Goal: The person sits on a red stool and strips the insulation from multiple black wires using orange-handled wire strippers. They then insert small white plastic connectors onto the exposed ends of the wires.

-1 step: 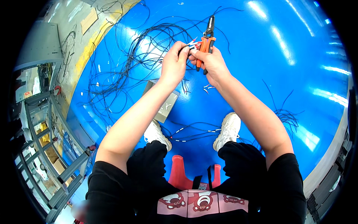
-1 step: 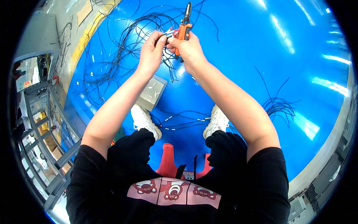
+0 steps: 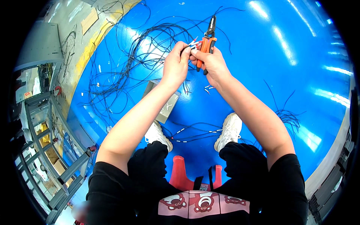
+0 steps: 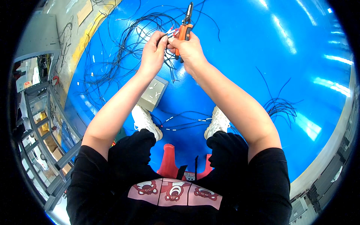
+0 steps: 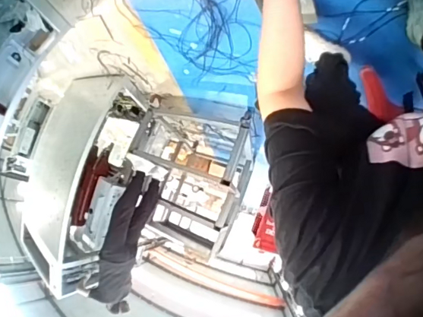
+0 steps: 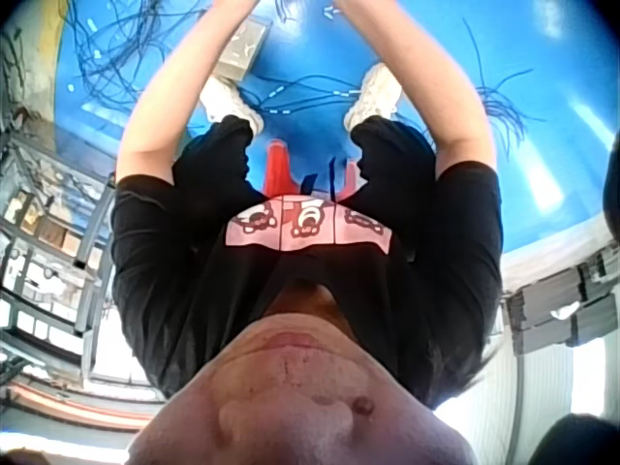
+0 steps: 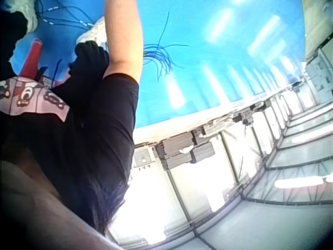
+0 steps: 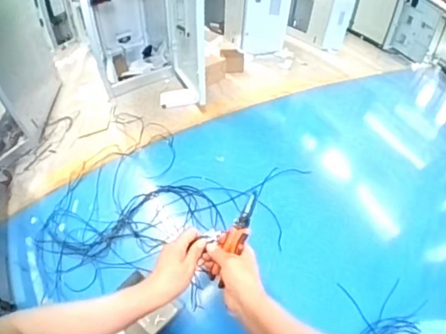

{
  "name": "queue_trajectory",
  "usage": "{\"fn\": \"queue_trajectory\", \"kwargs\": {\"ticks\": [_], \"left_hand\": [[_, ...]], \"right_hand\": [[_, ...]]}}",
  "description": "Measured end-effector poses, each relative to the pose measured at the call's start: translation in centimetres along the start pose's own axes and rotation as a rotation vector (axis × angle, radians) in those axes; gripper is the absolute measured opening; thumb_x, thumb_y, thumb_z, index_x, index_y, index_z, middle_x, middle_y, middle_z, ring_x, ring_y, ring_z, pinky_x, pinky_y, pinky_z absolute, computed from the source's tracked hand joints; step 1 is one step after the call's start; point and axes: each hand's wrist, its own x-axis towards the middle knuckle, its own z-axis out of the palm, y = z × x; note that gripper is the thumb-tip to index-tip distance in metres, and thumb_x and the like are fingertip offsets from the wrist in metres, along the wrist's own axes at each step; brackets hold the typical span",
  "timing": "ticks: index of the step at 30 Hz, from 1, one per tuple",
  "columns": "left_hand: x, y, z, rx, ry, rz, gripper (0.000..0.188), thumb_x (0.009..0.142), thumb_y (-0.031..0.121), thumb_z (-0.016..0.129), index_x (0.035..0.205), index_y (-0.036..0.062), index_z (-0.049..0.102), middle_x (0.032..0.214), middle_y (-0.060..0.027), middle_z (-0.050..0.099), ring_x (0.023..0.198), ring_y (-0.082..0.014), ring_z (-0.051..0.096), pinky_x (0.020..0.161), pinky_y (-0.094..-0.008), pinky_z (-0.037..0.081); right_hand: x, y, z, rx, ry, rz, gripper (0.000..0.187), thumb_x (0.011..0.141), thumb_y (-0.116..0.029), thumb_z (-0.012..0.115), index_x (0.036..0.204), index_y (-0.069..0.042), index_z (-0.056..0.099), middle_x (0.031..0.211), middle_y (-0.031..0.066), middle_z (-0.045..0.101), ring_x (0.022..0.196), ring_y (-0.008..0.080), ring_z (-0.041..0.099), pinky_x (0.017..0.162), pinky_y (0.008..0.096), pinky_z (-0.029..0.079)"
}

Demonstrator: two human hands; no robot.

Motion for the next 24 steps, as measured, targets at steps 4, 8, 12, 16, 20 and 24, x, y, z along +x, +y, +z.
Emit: {"fn": "queue_trajectory", "kwargs": {"ticks": [4,8,12,16,20,24], "left_hand": [[-0.5,0.1,-0.3,0.167,-0.034,-0.084,0.015,0.098,0.017,0.049,0.090,0.0039,0.049,0.065,-0.0050,0.050,0.058,-0.0126,0.046,0.053,-0.0308,0.038],[-0.6,0.1,0.0,0.202,0.063,-0.028,0.015,0.098,0.019,0.049,0.094,0.0043,0.047,0.066,-0.0156,0.055,0.058,-0.0309,0.055,0.055,-0.0405,0.042],[-0.6,0.3,0.0,0.173,0.072,-0.041,0.015,0.098,0.018,0.049,0.094,0.0040,0.046,0.067,-0.0152,0.054,0.057,-0.0273,0.054,0.055,-0.0392,0.042],[-0.6,-0.1,0.2,0.105,0.038,0.000,0.014,0.098,0.016,0.050,0.092,0.0041,0.047,0.065,-0.0113,0.052,0.056,-0.0196,0.050,0.053,-0.0348,0.040],[-0.6,-0.3,-0.2,-0.055,-0.089,-0.072,0.015,0.099,0.016,0.048,0.088,0.0062,0.048,0.064,0.0016,0.045,0.058,-0.0059,0.041,0.051,-0.0250,0.035],[-0.7,-0.6,-0.7,-0.054,-0.136,-0.072,0.016,0.100,0.017,0.047,0.088,0.0066,0.047,0.064,0.0019,0.046,0.058,-0.0056,0.042,0.052,-0.0241,0.036]], "right_hand": [[0.2,-0.6,-0.3,0.010,0.088,-0.016,0.031,0.083,-0.004,0.065,0.107,0.001,0.047,0.091,0.0127,0.060,0.079,0.0205,0.064,0.073,0.0329,0.054],[0.4,-0.9,-0.9,0.032,0.055,-0.007,0.038,0.079,-0.002,0.067,0.110,0.002,0.046,0.092,0.0125,0.060,0.079,0.0195,0.063,0.074,0.0327,0.052],[-0.4,-1.2,-0.6,-0.067,-0.018,0.050,0.032,0.082,-0.005,0.069,0.107,0.000,0.050,0.092,0.0117,0.061,0.079,0.0172,0.063,0.071,0.0307,0.053],[-0.3,-1.3,-0.2,-0.079,0.039,-0.015,0.029,0.083,-0.007,0.070,0.105,0.000,0.051,0.090,0.0110,0.062,0.080,0.0171,0.063,0.075,0.0306,0.053],[0.2,-1.3,-1.5,-0.044,0.065,-0.028,0.028,0.084,-0.006,0.069,0.105,-0.001,0.052,0.092,0.0115,0.062,0.082,0.0175,0.063,0.074,0.0308,0.053],[0.0,-1.9,-1.2,-0.118,0.054,-0.040,0.031,0.082,-0.004,0.068,0.107,-0.001,0.050,0.092,0.0111,0.062,0.079,0.0169,0.062,0.069,0.0292,0.051]]}}
